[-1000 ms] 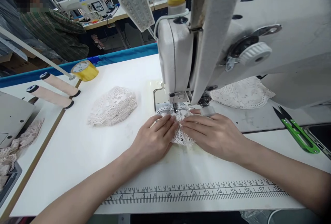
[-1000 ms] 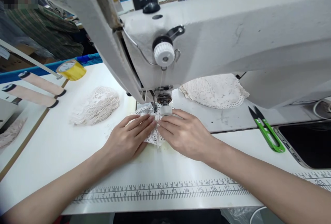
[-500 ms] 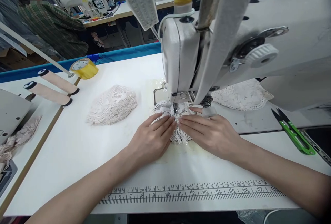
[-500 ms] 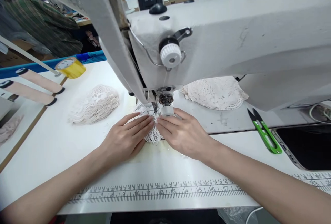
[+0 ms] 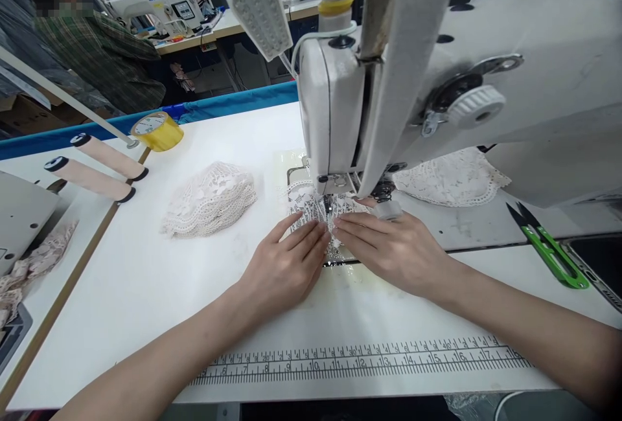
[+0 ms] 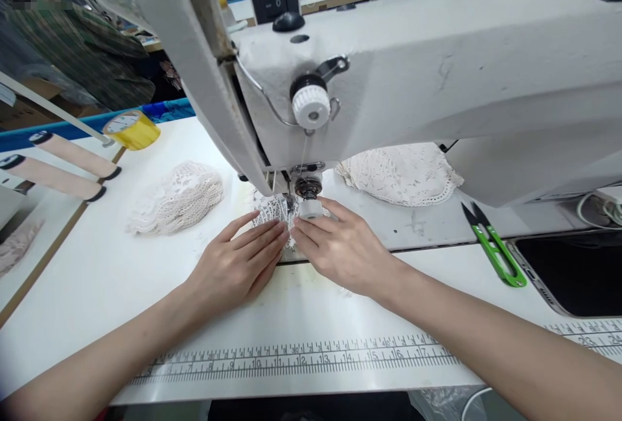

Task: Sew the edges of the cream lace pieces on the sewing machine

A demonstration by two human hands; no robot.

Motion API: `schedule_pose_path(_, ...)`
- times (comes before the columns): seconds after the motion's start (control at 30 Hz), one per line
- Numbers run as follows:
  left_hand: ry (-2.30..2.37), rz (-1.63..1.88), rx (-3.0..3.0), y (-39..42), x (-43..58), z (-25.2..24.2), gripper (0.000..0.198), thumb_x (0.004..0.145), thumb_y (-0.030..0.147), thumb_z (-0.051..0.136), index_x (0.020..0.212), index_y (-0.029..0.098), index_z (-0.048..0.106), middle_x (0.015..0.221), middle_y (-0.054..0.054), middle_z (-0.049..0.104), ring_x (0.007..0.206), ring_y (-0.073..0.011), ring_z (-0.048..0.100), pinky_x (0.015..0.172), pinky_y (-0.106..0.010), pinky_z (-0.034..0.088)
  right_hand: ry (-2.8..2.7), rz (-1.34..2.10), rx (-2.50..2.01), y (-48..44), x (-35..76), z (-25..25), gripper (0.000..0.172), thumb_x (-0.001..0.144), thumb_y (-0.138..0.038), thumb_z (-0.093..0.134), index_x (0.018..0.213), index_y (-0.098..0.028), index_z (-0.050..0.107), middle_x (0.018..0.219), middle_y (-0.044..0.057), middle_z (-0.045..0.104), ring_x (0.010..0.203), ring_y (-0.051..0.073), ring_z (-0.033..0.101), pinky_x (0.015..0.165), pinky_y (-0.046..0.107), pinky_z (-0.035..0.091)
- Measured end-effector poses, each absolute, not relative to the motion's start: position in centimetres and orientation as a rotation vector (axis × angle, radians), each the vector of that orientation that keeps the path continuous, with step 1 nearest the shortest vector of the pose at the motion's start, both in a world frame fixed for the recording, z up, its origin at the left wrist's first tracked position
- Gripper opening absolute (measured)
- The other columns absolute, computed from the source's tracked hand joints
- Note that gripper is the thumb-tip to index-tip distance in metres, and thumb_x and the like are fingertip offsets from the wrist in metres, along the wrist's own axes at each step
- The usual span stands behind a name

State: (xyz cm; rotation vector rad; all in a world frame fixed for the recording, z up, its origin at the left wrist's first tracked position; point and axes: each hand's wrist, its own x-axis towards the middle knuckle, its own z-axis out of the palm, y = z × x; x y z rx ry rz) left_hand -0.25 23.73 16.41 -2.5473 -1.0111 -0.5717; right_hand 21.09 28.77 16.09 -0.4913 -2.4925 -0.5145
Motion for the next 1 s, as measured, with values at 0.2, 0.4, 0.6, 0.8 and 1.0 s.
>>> schedule_pose_path(0.2,-1.046,-0.569,-2.536,24.2,-0.2,16.4,0.025,0.093,0.017,0.053,0.113,0.008,0.066,0.112,-0.011,0.071,0.107,-0.0219,0.068,0.106,-0.046,0.047,-2.513,-0.52,-0.518,29.1,21.0,16.1,0.026,0.09,-0.001,0.05,0.102,-0.012,0.071,0.102,0.005,0.074,0.081,0.015,0.068,0.093,0.035,0.048)
schedule_pose_path(0.4,-1.103,-0.569,-2.521,24.8,-0.2,16.2,0.029,0.094,0.024,0.052,0.116,0.008,0.065,0.116,-0.012,0.07,0.112,-0.0238,0.065,0.107,-0.049,0.043,-2.527,-0.562,-0.621,29.1,20.8,16.1,0.031,0.088,0.001,0.048,0.102,-0.015,0.071,0.097,0.004,0.075,0.086,0.017,0.067,0.09,0.035,0.048)
schedule_pose_path(0.6,-1.104,-0.55,-2.512,24.1,-0.1,16.5,0.029,0.094,0.026,0.055,0.113,0.007,0.065,0.113,-0.012,0.071,0.108,-0.0237,0.066,0.102,-0.046,0.046,-2.494,-0.342,-0.645,28.4,20.6,16.1,0.026,0.088,-0.004,0.049,0.099,-0.012,0.071,0.103,0.009,0.073,0.092,0.019,0.066,0.087,0.035,0.05)
schedule_pose_path(0.8,-1.114,-0.577,-2.509,24.3,-0.2,16.3,0.028,0.095,0.027,0.054,0.111,0.008,0.066,0.112,-0.012,0.072,0.109,-0.0236,0.066,0.107,-0.048,0.043,-2.511,-0.254,-0.654,28.4,20.8,16.2,0.03,0.087,-0.004,0.046,0.101,-0.012,0.071,0.106,0.009,0.072,0.096,0.022,0.065,0.087,0.039,0.052)
schedule_pose_path(1.0,-1.179,-0.574,-2.518,25.0,-0.4,16.3,0.033,0.096,0.031,0.051,0.116,0.008,0.064,0.116,-0.012,0.07,0.112,-0.0241,0.065,0.109,-0.051,0.041,-2.537,-0.292,-0.749,28.6,20.5,16.1,0.033,0.084,-0.001,0.048,0.105,-0.014,0.069,0.1,0.008,0.073,0.089,0.021,0.064,0.085,0.038,0.05)
